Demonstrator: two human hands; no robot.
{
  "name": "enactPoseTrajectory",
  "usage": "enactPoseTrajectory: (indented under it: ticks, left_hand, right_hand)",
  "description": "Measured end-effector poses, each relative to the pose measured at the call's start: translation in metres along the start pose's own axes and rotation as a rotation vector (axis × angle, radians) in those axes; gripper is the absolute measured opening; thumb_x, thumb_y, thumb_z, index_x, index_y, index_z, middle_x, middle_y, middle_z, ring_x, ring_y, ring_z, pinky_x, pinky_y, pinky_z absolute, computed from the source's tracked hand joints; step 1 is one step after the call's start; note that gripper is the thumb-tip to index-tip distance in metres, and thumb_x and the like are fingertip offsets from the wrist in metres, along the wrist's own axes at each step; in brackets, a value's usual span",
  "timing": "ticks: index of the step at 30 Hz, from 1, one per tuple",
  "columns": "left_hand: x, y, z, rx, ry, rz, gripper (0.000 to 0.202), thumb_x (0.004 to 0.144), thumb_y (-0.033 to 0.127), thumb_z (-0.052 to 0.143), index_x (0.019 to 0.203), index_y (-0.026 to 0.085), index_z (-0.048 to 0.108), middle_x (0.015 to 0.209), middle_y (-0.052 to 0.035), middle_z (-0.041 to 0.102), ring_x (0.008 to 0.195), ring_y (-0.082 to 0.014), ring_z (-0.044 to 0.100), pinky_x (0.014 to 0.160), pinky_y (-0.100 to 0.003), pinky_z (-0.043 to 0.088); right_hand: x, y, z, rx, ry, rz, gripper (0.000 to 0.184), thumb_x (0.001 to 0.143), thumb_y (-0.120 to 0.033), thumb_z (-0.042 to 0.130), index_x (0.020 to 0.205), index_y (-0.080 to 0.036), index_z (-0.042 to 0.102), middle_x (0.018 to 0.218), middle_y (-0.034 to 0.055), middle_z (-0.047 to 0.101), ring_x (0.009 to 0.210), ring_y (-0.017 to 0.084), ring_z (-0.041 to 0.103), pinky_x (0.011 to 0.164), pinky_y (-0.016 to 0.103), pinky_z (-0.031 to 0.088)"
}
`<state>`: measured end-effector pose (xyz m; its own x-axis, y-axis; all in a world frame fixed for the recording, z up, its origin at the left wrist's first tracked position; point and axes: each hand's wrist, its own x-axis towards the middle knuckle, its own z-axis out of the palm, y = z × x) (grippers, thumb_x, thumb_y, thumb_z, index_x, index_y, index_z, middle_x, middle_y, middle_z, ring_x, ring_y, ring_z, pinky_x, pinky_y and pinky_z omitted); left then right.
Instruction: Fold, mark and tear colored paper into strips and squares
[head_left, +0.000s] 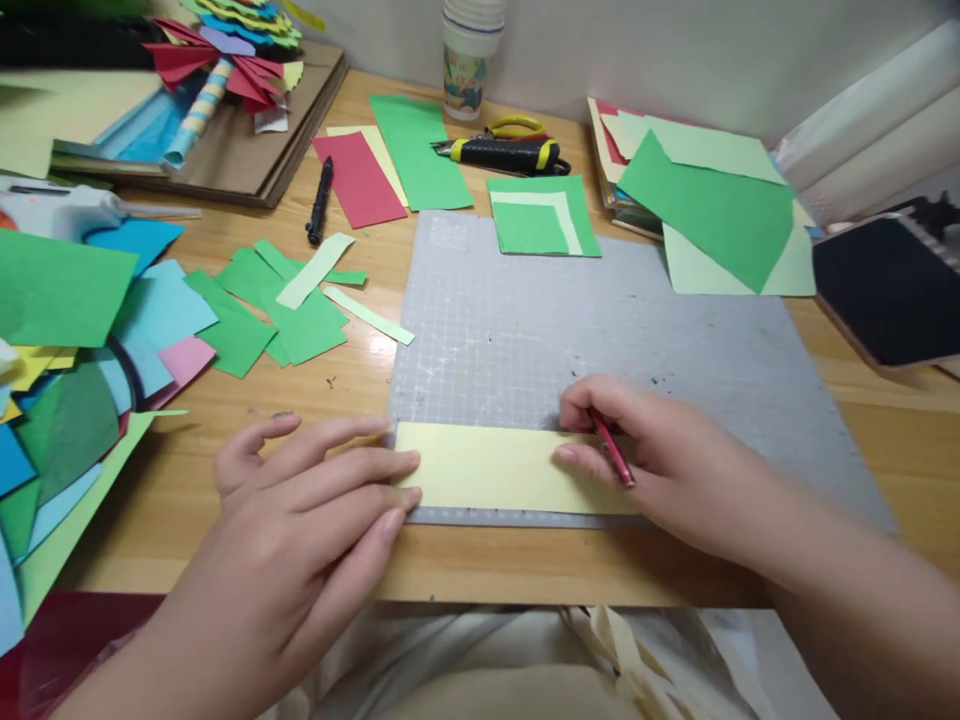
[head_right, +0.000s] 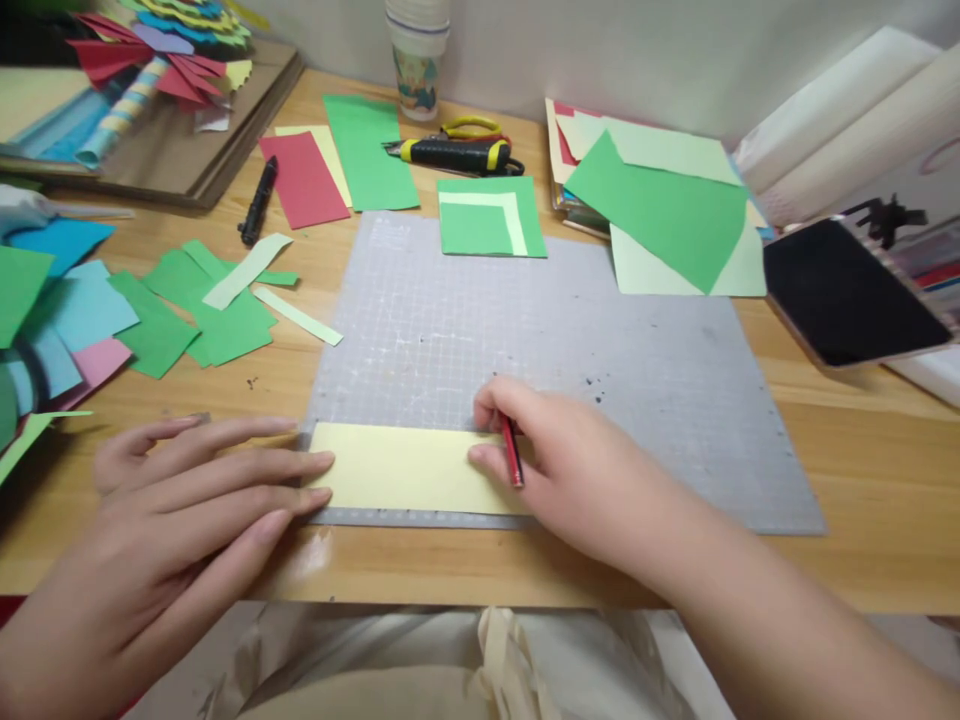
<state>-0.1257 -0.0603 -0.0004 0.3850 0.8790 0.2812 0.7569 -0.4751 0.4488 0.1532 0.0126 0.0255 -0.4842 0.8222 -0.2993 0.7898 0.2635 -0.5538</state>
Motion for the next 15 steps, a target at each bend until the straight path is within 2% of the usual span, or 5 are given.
enactPoseTrajectory:
  ticks: [3, 7, 10, 15]
  left_hand:
    - [-0.010, -0.005, -0.005, 0.033, -0.053, 0.052, 0.036, 0.094, 0.017, 0.040, 0.112, 0.033, 0.067, 0.121, 0.0050, 0.069, 0.124, -0.0207, 0.054, 0.106, -0.043, 0.029]
    - [-0.018, -0.004, -0.006, 0.094, -0.083, 0.104, 0.038, 0.089, 0.017, 0.045, 0.121, 0.027, 0.062, 0.129, 0.0025, 0.065, 0.129, -0.0215, 0.050, 0.111, -0.043, 0.024]
    - [-0.020, -0.001, -0.004, 0.099, -0.089, 0.091, 0.039, 0.086, 0.016, 0.047, 0.121, 0.026, 0.061, 0.128, 0.0008, 0.065, 0.127, -0.0233, 0.051, 0.109, -0.046, 0.022]
    - [-0.017, 0.001, -0.003, 0.095, -0.050, 0.057, 0.037, 0.085, 0.014, 0.051, 0.118, 0.027, 0.061, 0.126, -0.0008, 0.066, 0.125, -0.0264, 0.052, 0.105, -0.048, 0.027]
  right_hand:
    - [-0.012, 0.008, 0.011, 0.056, 0.160, 0.049, 0.007, 0.091, -0.028, 0.054, 0.088, -0.025, 0.048, 0.068, -0.0054, 0.052, 0.058, 0.011, 0.049, 0.053, 0.023, 0.040]
    - [-0.017, 0.016, 0.028, 0.068, 0.328, 0.005, 0.005, 0.091, -0.026, 0.054, 0.088, -0.025, 0.051, 0.073, -0.0035, 0.056, 0.063, 0.013, 0.052, 0.056, 0.025, 0.041]
    - [-0.016, 0.022, 0.034, 0.073, 0.379, -0.055, 0.006, 0.090, -0.022, 0.056, 0.088, -0.026, 0.052, 0.076, -0.0028, 0.057, 0.067, 0.014, 0.055, 0.059, 0.026, 0.043]
    - [-0.018, 0.024, 0.032, 0.163, 0.385, -0.126, 0.015, 0.087, -0.020, 0.060, 0.095, -0.028, 0.051, 0.085, -0.0007, 0.061, 0.076, 0.016, 0.061, 0.063, 0.028, 0.047]
